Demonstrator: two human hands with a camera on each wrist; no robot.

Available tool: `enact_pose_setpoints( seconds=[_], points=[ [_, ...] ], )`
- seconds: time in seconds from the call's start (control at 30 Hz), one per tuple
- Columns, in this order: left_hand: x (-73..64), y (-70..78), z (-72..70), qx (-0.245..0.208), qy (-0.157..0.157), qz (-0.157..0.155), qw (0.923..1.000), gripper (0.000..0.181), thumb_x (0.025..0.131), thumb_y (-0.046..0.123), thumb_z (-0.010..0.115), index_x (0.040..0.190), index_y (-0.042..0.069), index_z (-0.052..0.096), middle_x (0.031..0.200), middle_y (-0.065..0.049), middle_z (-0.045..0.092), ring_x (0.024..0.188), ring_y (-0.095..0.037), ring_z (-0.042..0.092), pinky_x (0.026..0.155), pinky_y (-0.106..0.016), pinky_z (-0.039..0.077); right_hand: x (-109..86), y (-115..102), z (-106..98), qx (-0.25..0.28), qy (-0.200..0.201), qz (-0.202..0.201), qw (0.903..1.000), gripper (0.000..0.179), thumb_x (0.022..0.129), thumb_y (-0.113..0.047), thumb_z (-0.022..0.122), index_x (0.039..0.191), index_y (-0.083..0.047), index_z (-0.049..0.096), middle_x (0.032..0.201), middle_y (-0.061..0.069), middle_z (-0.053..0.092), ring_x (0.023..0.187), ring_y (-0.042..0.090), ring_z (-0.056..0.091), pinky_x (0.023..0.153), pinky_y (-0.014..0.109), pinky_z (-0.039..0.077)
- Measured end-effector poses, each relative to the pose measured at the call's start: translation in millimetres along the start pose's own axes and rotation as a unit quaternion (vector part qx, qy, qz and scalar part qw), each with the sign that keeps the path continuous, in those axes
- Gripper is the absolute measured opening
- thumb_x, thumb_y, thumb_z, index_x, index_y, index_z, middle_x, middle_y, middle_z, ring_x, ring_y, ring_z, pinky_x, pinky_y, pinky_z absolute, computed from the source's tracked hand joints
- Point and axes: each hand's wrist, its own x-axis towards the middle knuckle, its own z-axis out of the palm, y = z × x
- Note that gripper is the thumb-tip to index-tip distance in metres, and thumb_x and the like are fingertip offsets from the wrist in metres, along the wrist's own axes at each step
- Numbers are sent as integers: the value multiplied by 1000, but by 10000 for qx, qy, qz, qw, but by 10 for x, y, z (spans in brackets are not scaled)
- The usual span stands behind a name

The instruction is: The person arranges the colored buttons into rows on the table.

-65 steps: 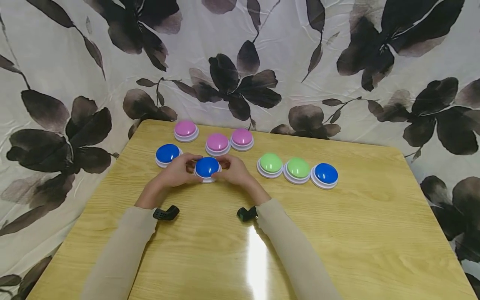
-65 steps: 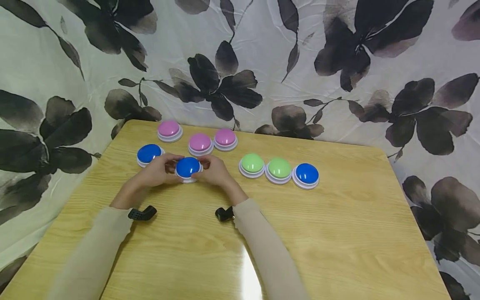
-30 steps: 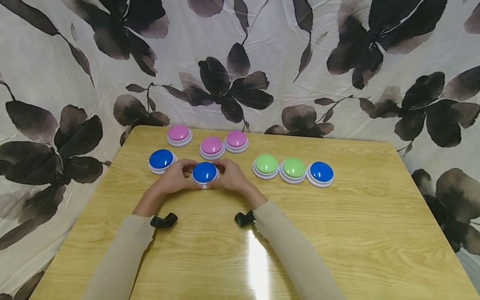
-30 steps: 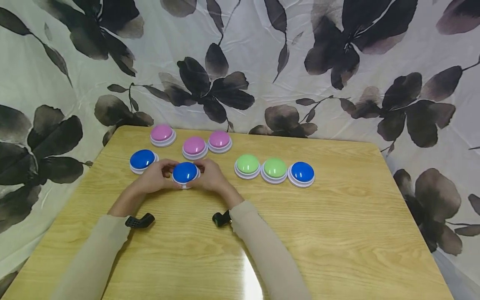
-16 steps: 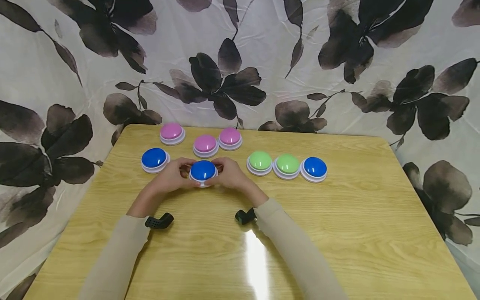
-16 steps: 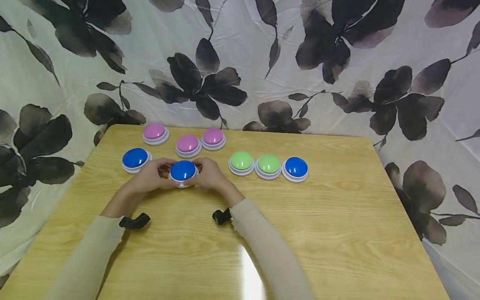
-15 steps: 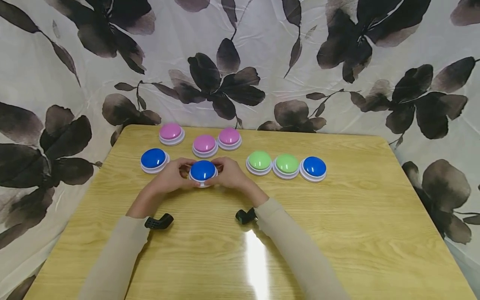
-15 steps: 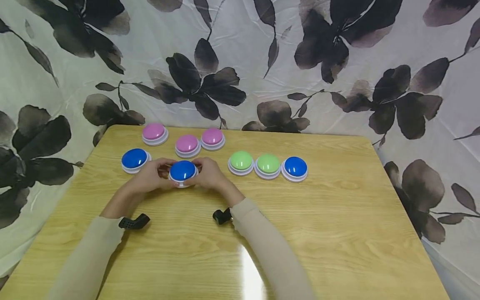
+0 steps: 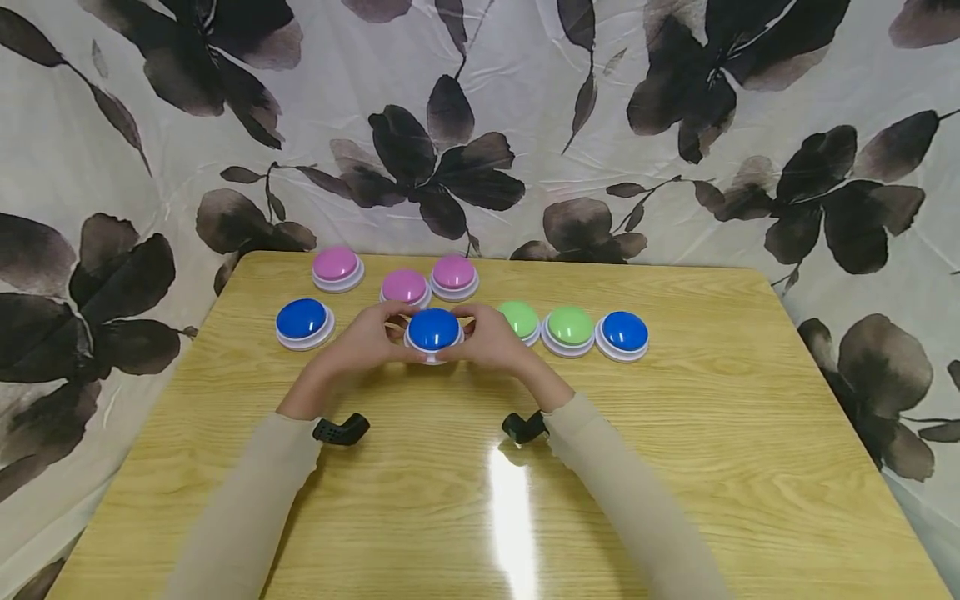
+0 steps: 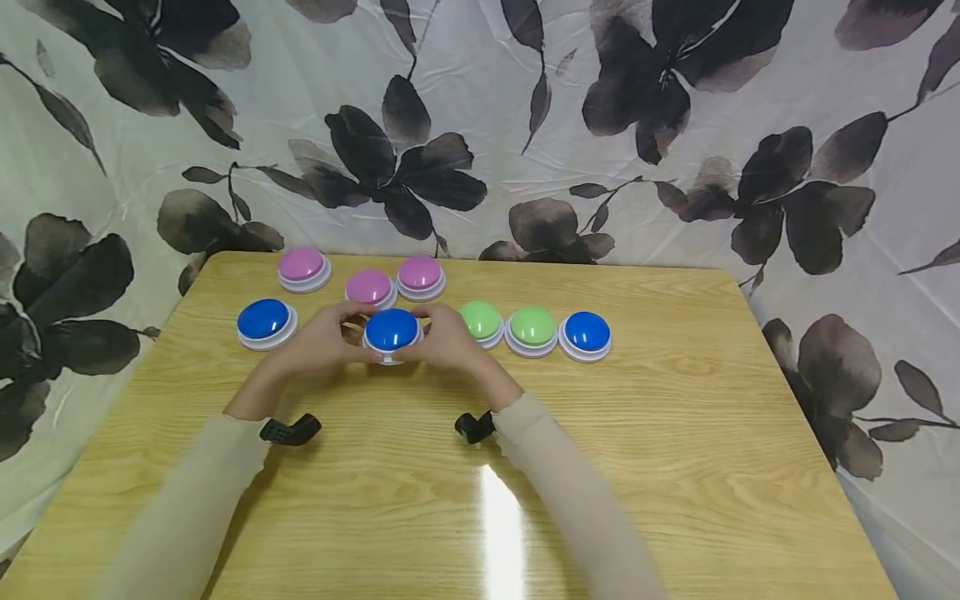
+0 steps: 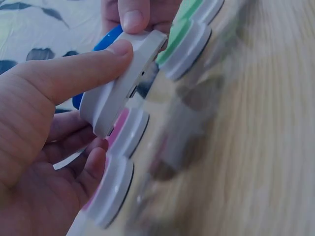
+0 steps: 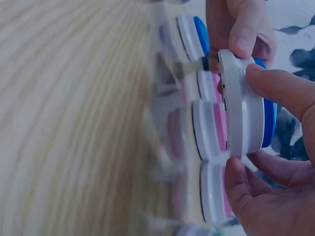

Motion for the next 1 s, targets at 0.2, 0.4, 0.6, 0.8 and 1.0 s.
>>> enact_pose_setpoints(
  seconds=[0.2,0.4,0.6,0.8,1.0],
  points=[
    [234,193,175,23,-134,376,9992,79,70,36,89,135,8,53,119,-8,55,107,-26,53,91,-39,50,-141,175,-285,30,131,-26,9999,71,74,-32,85,133,-6,55,118,4,60,95,20,56,76,30,51],
    [435,394,343,-13,-226,761,9968,76,69,32,90,132,7,56,119,-6,57,106,-24,54,89,-35,51,-287,331,-560,196,153,-126,9996,76,74,-31,85,137,-5,52,121,6,59,97,22,56,81,34,51],
    [608,567,493,41,-351,1033,9940,75,70,33,89,132,6,57,120,-3,58,106,-20,54,89,-33,50,-413,448,-768,179,337,-2,9993,77,73,-32,86,137,-6,52,123,6,58,102,23,55,83,36,52],
    [783,711,636,-20,-575,1313,9897,73,71,31,88,132,6,57,123,-2,58,108,-19,53,90,-33,49,-553,544,-954,103,404,229,9989,82,74,-35,85,142,-8,47,132,7,53,107,24,53,86,40,51],
    [986,874,829,14,-765,1441,9866,73,71,31,88,133,7,56,127,-3,56,108,-18,53,90,-35,50,-697,668,-1161,162,501,311,9981,83,74,-34,86,142,-9,47,130,8,53,106,27,52,84,41,52]
  ],
)
